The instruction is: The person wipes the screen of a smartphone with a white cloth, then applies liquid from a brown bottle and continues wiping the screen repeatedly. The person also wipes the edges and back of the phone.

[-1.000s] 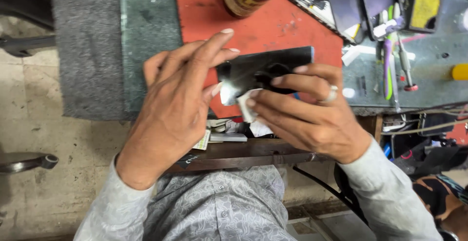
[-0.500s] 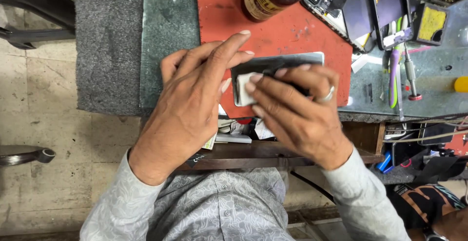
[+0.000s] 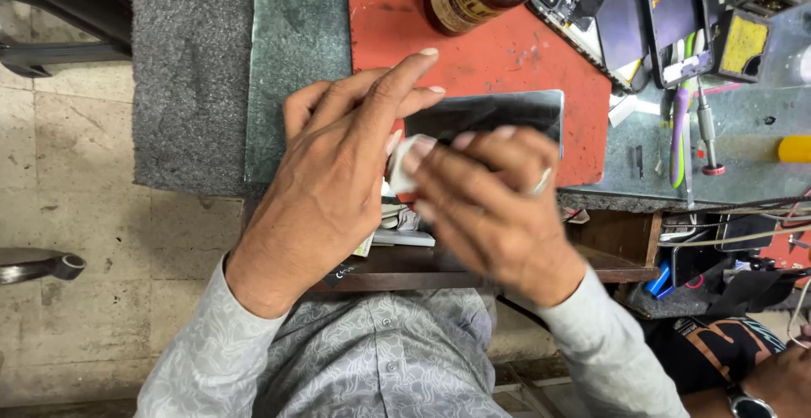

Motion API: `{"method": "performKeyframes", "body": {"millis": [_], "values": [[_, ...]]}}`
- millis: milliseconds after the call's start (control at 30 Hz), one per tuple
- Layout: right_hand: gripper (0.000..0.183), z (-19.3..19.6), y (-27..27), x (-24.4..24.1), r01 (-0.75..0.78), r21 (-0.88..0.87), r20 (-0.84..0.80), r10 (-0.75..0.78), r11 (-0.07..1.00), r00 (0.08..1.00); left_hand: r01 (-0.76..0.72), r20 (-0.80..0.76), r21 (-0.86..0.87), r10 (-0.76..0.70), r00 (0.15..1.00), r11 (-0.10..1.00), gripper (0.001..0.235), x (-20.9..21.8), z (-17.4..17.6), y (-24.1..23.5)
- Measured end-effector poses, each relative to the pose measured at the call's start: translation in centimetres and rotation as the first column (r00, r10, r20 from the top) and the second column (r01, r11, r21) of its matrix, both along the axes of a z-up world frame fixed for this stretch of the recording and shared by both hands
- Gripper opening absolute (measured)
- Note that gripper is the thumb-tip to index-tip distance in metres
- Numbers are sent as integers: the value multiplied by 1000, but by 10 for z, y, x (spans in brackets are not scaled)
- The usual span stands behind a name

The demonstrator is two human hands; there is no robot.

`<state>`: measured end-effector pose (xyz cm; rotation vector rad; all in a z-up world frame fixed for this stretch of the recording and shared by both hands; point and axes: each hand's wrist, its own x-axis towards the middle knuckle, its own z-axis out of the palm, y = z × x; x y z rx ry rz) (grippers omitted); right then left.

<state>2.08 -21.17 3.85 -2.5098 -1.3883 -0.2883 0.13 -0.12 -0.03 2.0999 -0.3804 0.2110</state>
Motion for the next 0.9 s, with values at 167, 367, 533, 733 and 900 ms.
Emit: {"method": "performKeyframes", "body": {"millis": [167,367,533,733,900], "values": [[39,-5,-2,-8,36,-70,29,-34,997,999,2,16,-11,-1,1000,1000,73,0,0,2],[38,-12,-2,-19,131,-69,27,-130,989,991,-1,10,-5,1,1000,1000,71,1,-1,0],[38,-8,8,-27,151,-76,53,-147,986,988,-19,12,-23,19,1000,1000,79,-1,-3,2],[38,-18,19,-19,275,-64,41,-272,959,961,-46,4,-4,46,999,999,88,-1,-3,1],[41,-1,28,-34,258,-97,21,-257,961,966,-37,20,-54,38,999,998,90,-2,-1,4]]}}
